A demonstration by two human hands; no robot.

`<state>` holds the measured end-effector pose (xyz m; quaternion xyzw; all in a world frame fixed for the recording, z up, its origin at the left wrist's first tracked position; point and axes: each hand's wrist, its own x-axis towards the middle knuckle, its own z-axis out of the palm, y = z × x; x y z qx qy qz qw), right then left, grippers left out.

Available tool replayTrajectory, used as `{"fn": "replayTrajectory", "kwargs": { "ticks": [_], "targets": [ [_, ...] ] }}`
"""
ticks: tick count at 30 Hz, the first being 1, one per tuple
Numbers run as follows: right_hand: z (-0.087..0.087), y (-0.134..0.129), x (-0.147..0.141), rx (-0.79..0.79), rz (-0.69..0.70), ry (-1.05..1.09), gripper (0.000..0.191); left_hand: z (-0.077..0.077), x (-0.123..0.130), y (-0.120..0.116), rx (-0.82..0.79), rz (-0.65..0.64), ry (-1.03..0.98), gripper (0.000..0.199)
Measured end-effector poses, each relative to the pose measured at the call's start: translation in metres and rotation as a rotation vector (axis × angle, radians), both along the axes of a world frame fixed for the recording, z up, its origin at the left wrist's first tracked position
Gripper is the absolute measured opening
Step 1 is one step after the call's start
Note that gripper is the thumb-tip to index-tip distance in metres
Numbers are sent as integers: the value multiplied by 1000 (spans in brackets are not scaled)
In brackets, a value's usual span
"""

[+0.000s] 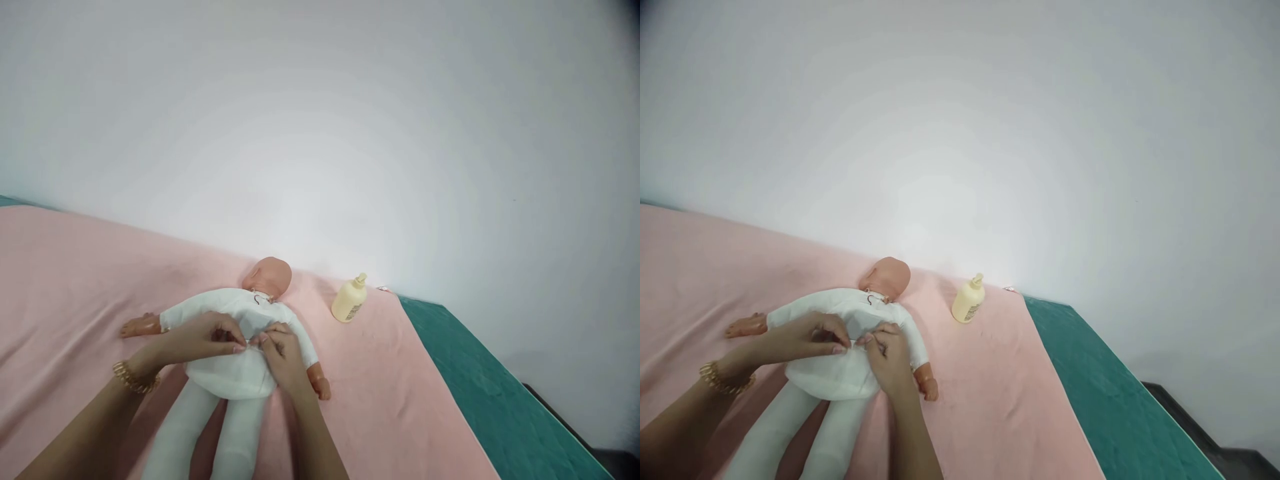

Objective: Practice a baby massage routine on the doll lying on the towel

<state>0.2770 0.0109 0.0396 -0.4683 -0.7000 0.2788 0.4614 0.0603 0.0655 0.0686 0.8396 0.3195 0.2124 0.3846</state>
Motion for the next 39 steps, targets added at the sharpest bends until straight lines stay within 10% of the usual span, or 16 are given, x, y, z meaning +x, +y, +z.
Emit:
{"fn": "replayTrajectory", "kwargs": {
  "ticks": [7, 39],
  "targets": [
    [-5, 5, 3, 113, -119, 58, 32, -4, 13, 2, 205, 241, -205, 44],
    [-9, 20, 0, 92, -57, -181, 29, -24, 21, 11, 285, 263, -18, 48]
  ]
}}
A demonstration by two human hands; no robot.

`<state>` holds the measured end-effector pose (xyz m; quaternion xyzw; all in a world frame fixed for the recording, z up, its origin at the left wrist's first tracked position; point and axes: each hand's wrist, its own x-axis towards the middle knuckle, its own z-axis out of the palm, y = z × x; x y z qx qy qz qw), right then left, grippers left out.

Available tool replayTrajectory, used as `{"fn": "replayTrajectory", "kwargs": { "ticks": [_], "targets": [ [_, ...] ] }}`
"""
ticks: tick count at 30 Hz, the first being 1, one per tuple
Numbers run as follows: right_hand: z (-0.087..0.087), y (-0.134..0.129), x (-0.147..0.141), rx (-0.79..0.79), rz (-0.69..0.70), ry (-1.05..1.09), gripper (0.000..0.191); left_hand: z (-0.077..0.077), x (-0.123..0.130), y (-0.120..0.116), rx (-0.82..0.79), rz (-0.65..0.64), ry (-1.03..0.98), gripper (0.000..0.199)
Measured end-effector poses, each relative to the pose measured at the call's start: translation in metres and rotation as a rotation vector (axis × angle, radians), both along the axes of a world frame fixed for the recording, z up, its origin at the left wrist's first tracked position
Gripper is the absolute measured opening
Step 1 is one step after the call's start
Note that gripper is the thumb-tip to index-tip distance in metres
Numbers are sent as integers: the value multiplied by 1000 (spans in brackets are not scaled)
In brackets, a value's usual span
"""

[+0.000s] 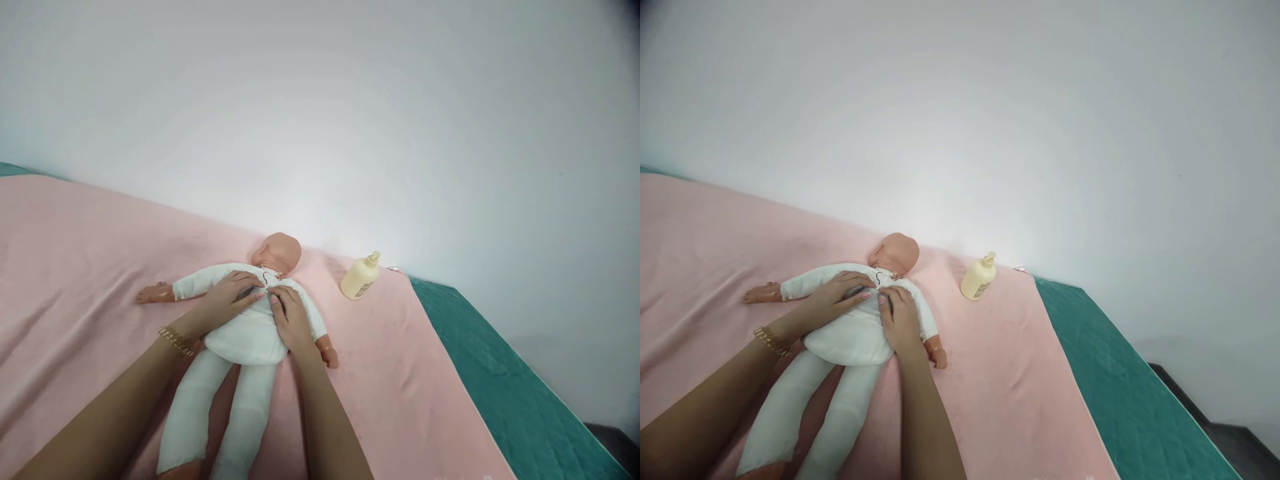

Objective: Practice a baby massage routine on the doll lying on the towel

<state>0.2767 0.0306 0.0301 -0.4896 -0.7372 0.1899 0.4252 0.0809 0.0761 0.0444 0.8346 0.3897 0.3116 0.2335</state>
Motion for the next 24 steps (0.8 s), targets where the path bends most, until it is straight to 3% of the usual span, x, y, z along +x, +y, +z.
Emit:
{"fn": "replayTrajectory", "kwargs": {
  "ticks": [6, 14, 24],
  "targets": [
    [-3, -2, 0, 45, -11, -4, 31, 1, 0, -1, 67, 28, -26, 52],
    [-5, 1, 1, 3, 8, -61, 34, 0, 0, 1, 9, 34, 26, 57],
    [-6, -1, 0, 28, 16, -91, 46, -8, 3, -1, 64, 72, 0, 65]
  ]
}}
